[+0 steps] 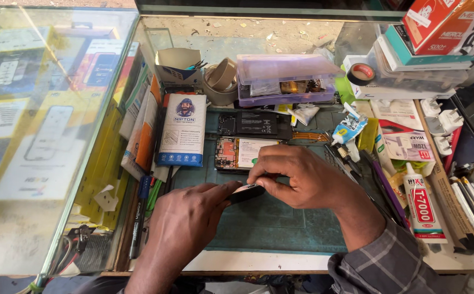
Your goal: The person repairs a disassembled smartphone on a cluttered workbench. They use a screwdriver to remove screws from the motherboard and a metal pry tool to disconnect ribbon cables and lift components. The person also briefly handles a white phone casing and a green cable.
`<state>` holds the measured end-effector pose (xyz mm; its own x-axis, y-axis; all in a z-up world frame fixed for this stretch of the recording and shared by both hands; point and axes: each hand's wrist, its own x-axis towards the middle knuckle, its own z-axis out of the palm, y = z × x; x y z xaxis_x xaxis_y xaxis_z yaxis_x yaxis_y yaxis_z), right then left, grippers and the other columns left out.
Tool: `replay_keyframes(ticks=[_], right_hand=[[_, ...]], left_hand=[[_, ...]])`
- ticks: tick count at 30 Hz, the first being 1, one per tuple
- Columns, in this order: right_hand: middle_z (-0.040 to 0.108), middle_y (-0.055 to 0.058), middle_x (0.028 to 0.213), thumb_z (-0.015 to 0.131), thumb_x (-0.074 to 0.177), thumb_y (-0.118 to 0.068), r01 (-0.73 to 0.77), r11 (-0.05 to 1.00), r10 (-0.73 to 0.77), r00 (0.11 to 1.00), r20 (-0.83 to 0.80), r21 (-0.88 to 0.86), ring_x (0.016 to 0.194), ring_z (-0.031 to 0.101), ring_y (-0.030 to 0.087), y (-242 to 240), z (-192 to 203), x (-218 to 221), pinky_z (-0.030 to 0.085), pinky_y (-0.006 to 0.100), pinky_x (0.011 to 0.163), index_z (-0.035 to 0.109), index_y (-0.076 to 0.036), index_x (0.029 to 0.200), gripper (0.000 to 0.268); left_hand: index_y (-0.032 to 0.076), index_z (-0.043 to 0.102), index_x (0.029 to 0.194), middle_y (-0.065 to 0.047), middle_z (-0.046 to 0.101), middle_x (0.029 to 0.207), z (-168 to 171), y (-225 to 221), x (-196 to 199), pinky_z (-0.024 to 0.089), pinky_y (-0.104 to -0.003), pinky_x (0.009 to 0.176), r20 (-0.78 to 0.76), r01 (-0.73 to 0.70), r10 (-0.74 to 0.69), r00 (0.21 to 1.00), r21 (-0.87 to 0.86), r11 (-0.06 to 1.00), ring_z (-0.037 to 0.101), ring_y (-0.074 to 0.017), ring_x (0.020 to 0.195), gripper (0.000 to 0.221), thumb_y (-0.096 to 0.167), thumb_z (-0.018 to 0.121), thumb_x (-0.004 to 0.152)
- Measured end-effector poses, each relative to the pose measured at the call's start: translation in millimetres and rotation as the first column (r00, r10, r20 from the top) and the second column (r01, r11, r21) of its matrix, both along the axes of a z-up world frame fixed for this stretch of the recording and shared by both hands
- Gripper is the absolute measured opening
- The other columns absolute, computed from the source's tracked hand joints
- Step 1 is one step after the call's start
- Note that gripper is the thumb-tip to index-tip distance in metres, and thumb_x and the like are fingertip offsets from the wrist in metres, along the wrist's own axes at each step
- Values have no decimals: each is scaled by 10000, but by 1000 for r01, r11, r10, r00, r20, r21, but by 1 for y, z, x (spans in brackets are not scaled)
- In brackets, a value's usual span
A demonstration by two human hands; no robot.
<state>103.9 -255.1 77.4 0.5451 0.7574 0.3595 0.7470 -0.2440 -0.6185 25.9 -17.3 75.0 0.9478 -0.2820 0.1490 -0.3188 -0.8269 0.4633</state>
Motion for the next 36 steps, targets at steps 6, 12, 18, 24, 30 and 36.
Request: replay_keyframes(ticks=[6,12,18,24,30,36], right_hand=[[595,57,830,758,873,-54,32,997,-29,999,41,-64,766,633,215,2,3,-4,498,379,653,730,-87,989,124],[618,67,887,750,896,-26,10,1000,-9,1000,20,-24,815,646,212,5,2,-7,530,369,713,737,-79,1232,340],[733,33,914,809,863,-65,74,996,-71,995,-64,52,837,753,170,-4,1,-4,609,307,701,701,-74,958,144],[732,38,905,818,864,-66,-12,997,9,999,34,75,844,749,168,-2,1,-3,591,317,694,735,-81,1016,175],[735,43,924,801,882,-64,-44,993,41,999,29,112,864,750,171,-1,-1,-4,597,314,705,737,-77,1035,166],[761,40,907,827,852,-75,56,996,-55,998,-18,63,846,766,172,3,-4,-4,609,318,709,752,-79,971,141]], left_hand=[[262,762,1238,-31,775,952,-1,1,0,558,-433,560,37,17,-17,999,-1,1000,723,-299,675,377,213,681,873],[243,741,1261,-37,763,852,-3,1,1,550,-436,552,41,19,-21,999,30,999,721,-293,667,378,207,667,892],[289,748,1266,-30,757,886,-3,0,0,552,-432,542,-19,-1,1,1000,29,1000,720,-282,644,383,235,666,896],[232,748,1183,-46,754,816,-4,1,0,542,-438,523,84,27,-25,996,-19,999,714,-298,646,313,227,682,877],[255,745,1240,-40,750,850,-4,0,0,537,-447,513,62,18,-18,998,13,1000,711,-303,640,370,234,680,877],[263,739,1259,-43,751,858,-5,0,1,541,-449,521,42,8,-10,999,30,1000,711,-310,646,384,227,670,884]])
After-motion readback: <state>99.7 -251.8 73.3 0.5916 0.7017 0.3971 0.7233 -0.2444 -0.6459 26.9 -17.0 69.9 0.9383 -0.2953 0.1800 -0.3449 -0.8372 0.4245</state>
